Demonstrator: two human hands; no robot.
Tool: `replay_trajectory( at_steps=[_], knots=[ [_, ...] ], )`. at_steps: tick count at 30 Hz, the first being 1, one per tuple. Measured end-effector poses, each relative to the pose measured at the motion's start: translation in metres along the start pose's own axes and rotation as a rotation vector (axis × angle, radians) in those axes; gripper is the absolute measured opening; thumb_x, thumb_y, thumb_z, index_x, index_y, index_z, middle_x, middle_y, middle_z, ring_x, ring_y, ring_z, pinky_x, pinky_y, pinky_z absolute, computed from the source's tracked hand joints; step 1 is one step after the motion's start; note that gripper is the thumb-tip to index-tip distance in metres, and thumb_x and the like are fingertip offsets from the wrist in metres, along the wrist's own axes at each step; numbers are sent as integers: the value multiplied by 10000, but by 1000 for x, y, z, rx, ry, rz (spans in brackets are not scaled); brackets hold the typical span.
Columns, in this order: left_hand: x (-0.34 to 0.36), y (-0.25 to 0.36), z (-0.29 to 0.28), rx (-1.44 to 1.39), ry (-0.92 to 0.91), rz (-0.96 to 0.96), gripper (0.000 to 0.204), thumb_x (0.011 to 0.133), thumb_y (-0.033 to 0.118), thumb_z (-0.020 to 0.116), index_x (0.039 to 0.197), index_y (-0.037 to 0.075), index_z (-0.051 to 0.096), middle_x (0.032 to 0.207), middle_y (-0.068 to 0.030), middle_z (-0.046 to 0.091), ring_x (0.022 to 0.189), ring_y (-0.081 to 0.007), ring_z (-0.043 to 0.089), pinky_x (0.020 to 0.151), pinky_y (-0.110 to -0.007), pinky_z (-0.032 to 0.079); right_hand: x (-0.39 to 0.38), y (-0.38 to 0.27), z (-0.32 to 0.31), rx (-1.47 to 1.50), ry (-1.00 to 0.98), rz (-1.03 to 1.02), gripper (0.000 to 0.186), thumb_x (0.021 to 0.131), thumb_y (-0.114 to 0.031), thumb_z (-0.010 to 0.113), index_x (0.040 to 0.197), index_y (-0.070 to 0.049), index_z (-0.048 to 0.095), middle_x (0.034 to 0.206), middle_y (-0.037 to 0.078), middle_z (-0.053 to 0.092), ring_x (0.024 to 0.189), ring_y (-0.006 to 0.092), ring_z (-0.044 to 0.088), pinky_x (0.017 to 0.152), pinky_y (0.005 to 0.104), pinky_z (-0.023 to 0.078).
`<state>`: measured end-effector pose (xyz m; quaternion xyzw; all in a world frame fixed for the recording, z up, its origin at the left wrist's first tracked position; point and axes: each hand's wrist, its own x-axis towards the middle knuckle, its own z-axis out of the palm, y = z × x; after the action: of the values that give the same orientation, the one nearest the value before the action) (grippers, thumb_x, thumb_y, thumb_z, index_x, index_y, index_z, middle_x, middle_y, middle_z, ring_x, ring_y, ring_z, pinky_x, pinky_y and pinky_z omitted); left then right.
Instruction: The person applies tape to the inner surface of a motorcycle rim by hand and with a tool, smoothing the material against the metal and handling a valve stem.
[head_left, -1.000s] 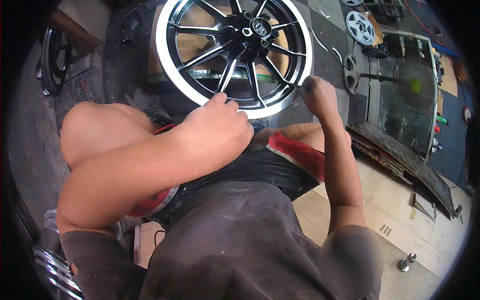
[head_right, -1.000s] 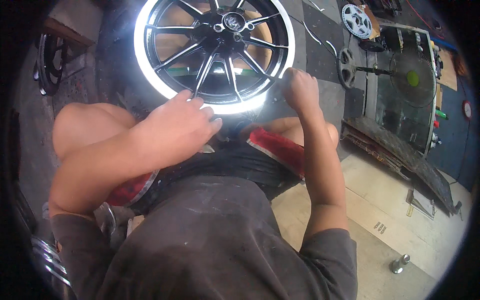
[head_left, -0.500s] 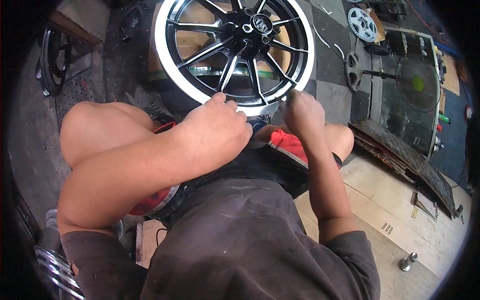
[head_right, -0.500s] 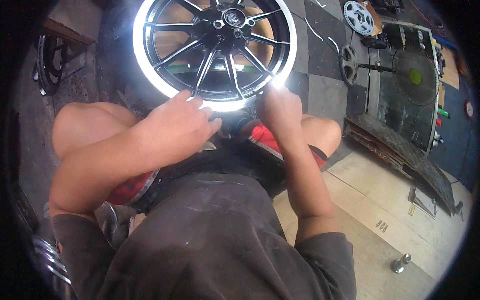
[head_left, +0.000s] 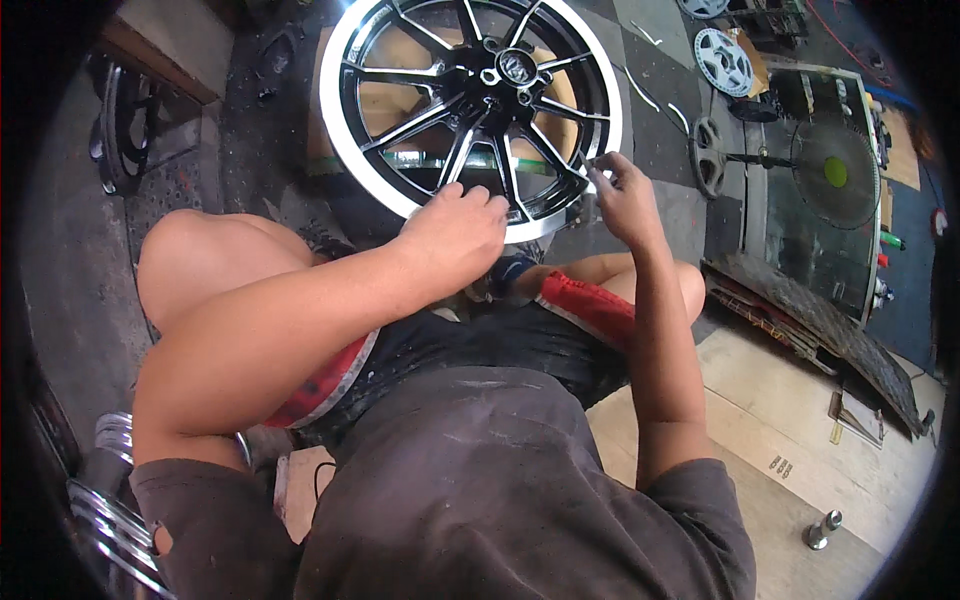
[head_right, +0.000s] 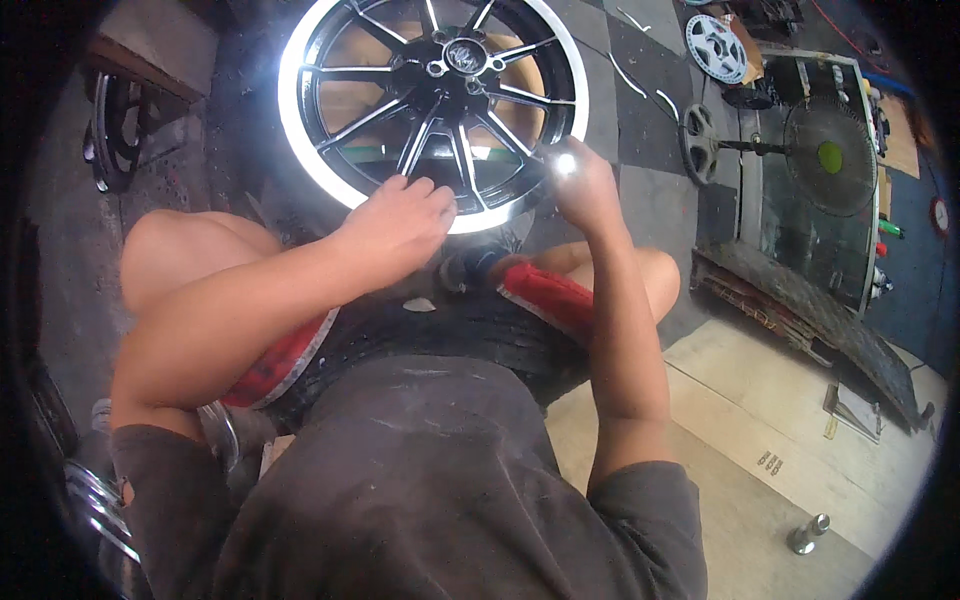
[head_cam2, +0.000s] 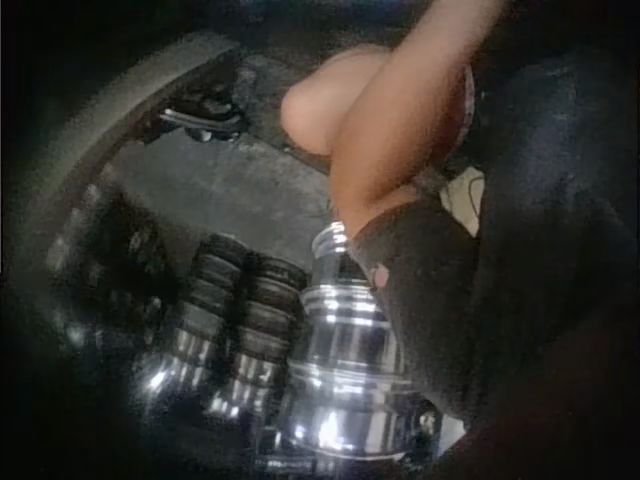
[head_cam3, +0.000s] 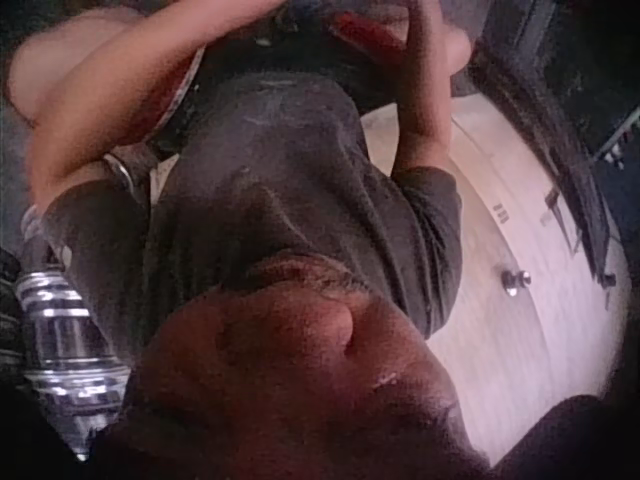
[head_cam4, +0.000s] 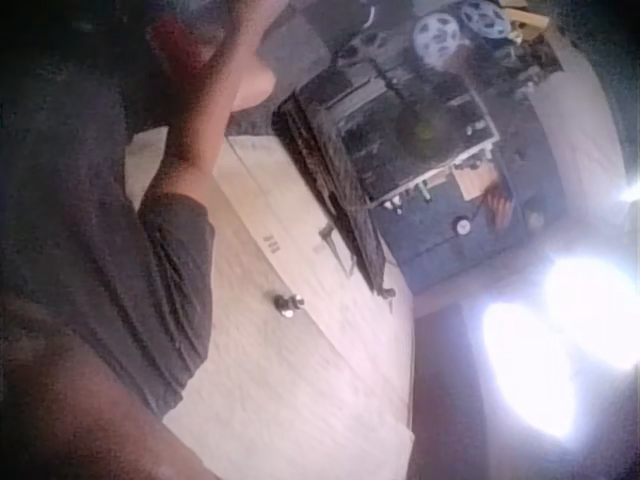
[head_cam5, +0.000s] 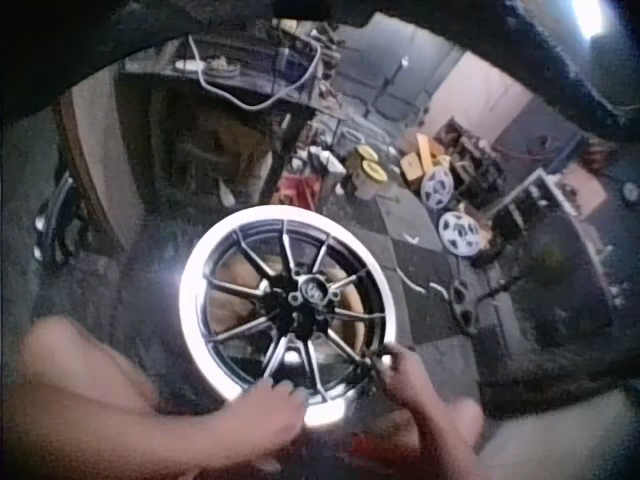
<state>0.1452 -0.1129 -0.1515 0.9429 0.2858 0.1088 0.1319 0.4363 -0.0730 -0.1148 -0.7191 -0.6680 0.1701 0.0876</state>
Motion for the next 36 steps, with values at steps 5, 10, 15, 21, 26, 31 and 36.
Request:
replay_trajectory(
  at_steps=[5,10,15,21,26,31,36],
  knots=[
    [-1,-9,-1,4,-24,-39,104,846,105,670,885,85,764,964,-57,671,1026,-241,651,881,-407,506,4,0,5,-63,-115,-74,274,968,-170,651,1125,47,711,939,296,733,914,453,738,830,482,562],
    [-8,-31,-20,69,-226,-44,107,831,140,709,876,130,805,1009,-22,722,1089,-238,658,928,-422,498,-4,-13,7,-56,-202,-36,293,963,-195,679,1126,46,716,1006,317,734,1002,462,732,876,488,557],
    [-30,-75,-54,238,-218,-123,107,809,95,719,859,106,814,909,-43,764,1040,-248,703,959,-443,514,-30,-50,9,60,-271,-60,267,966,-200,659,1109,19,711,1079,289,741,1051,484,701,920,532,546],
    [-31,-103,-77,288,-196,-278,77,803,66,734,833,81,803,923,-85,774,1052,-268,691,931,-431,519,-21,-54,18,162,-61,-164,205,1013,-154,694,1143,5,695,961,226,765,872,366,765,752,426,562],
    [-17,-81,-94,176,-381,-352,81,771,67,787,850,64,801,914,-138,780,994,-317,748,878,-434,566,4,-66,34,36,129,-249,146,982,-193,680,1054,-71,720,1001,195,753,954,435,719,815,502,562],
    [-4,-60,-81,-32,-347,-193,285,769,157,804,1040,68,791,1038,-144,755,1089,-331,710,936,-459,573,20,-74,53,-12,179,-260,150,943,-225,731,992,-83,744,981,162,747,909,408,723,790,478,572],
    [3,-49,-70,-47,-440,-172,416,798,244,857,1162,71,752,1120,-116,745,1137,-321,701,967,-454,549,26,-85,61,-38,258,-319,136,921,-234,756,943,-99,750,953,126,740,824,363,729,724,451,564]
  ],
)
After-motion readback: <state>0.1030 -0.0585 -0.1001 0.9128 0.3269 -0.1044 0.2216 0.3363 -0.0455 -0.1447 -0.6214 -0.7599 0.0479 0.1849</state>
